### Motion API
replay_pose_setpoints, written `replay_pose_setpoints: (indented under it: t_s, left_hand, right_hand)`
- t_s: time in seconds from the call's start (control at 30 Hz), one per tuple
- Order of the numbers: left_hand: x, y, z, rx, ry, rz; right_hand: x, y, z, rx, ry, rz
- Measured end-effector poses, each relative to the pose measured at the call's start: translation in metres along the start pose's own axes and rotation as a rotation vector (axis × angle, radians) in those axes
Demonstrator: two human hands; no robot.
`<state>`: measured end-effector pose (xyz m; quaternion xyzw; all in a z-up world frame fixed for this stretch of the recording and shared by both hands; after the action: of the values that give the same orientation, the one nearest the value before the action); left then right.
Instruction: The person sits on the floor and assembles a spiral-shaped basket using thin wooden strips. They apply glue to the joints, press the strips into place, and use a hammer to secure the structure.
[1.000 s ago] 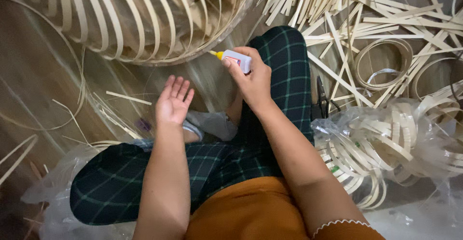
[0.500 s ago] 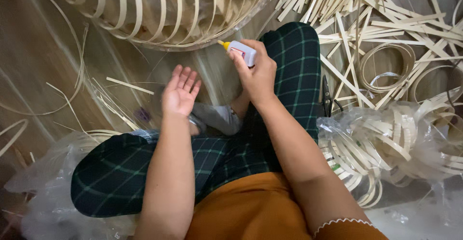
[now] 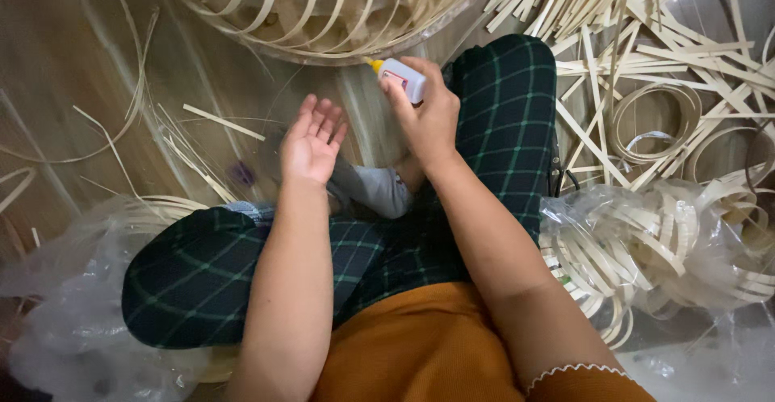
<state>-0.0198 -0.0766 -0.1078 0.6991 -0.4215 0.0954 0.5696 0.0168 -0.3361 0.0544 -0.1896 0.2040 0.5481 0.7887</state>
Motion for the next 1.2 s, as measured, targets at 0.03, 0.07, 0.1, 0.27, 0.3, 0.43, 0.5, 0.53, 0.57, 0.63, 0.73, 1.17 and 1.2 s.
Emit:
replay_pose_setpoints:
  t_s: [0.03,0.07,0.1,0.27,0.3,0.43,0.5,0.53,0.57,0.63,0.73,1.17,1.2]
  left_hand:
    - [0.0,0.0,0.0,0.001,0.005,0.009]
    - [-0.001,0.001,0.0,0.002,0.009,0.018]
    - [-0.003,0.001,-0.001,0.003,0.006,0.008]
    - [-0.002,0.001,0.002,0.011,0.003,-0.011]
    - [-0.001,0.001,0.003,0.011,0.009,-0.009]
    - [0.002,0.001,0.006,0.011,0.026,-0.035]
    - [0.002,0.003,0.006,0.015,0.021,-0.044]
    - [0.003,0.005,0.005,0.02,0.013,-0.038]
    - [0.003,0.006,0.003,0.025,0.004,-0.032]
    - [0.003,0.008,0.002,0.016,0.021,-0.037]
    - [0.003,0.008,0.002,0.015,0.037,-0.027]
    - [-0.021,-0.009,0.006,-0.002,0.081,0.003]
    - [-0.026,-0.012,0.005,-0.004,0.085,-0.004]
  right_hand:
    - [0.0,0.0,0.0,-0.009,0.008,-0.009]
    - [0.0,0.001,0.0,-0.018,0.016,-0.019]
    - [0.001,0.002,-0.002,0.004,-0.002,-0.005]
    - [0.006,0.006,-0.007,0.079,-0.059,0.064]
    - [0.007,0.008,-0.004,0.053,-0.054,0.064]
    - [0.018,0.011,0.01,-0.052,-0.012,0.077]
    - [0.024,0.011,0.013,-0.059,0.004,0.084]
    - [0.027,0.011,0.013,-0.039,0.004,0.085]
    - [0.03,0.011,0.013,-0.02,0.004,0.086]
    - [0.033,0.01,0.014,0.002,-0.002,0.061]
    - [0.036,0.01,0.013,0.03,0.018,0.042]
    - [-0.021,-0.002,-0.075,0.396,-0.786,0.267]
    - [-0.038,-0.006,-0.088,0.39,-0.967,0.278]
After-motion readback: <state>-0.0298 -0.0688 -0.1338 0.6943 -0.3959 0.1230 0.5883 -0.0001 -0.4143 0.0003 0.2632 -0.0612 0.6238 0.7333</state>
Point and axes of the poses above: each hand's wrist, its own y-axis away from the middle knuckle, its own x-axis out of the palm, z = x × y, the point moved 8 cm from there along -y, towards the middle knuckle, and after that the axes turned 12 degrees about y, right-handed, at the moved point
